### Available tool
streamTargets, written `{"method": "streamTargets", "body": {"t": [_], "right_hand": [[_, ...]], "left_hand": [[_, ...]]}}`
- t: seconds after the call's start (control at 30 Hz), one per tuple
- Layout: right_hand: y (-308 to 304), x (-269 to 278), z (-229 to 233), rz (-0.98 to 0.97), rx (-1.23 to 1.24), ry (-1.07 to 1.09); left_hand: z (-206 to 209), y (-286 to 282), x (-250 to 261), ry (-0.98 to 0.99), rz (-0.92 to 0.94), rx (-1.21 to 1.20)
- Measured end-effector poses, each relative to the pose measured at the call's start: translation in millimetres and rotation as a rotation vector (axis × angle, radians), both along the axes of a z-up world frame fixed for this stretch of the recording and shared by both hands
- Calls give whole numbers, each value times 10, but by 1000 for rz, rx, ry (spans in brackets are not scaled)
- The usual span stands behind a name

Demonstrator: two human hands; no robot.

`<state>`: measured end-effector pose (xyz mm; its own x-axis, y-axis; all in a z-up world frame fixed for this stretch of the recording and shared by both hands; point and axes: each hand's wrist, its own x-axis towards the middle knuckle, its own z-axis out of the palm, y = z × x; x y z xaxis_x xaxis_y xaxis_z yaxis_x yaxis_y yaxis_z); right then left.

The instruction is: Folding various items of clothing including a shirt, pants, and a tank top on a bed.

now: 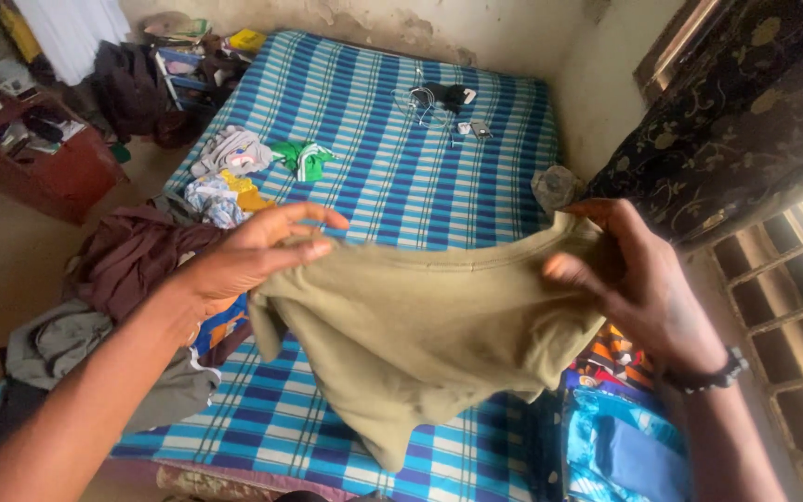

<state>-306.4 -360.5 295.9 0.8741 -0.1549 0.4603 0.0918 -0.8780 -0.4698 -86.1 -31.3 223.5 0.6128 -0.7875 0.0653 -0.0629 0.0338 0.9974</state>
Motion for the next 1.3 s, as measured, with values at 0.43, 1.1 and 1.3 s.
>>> {"method": "streamTargets", "body": {"t": [0.43, 1.1, 1.3], "right_hand": [[300, 52, 45, -421, -350, 80], [-121, 75, 270, -459, -359, 105], [-126, 135, 375, -460, -478, 50]], "left_hand": [[-215, 22, 663, 202, -123, 98], [941, 219, 1255, -1045, 51, 79], [798, 213, 1253, -1409, 369, 39]]}}
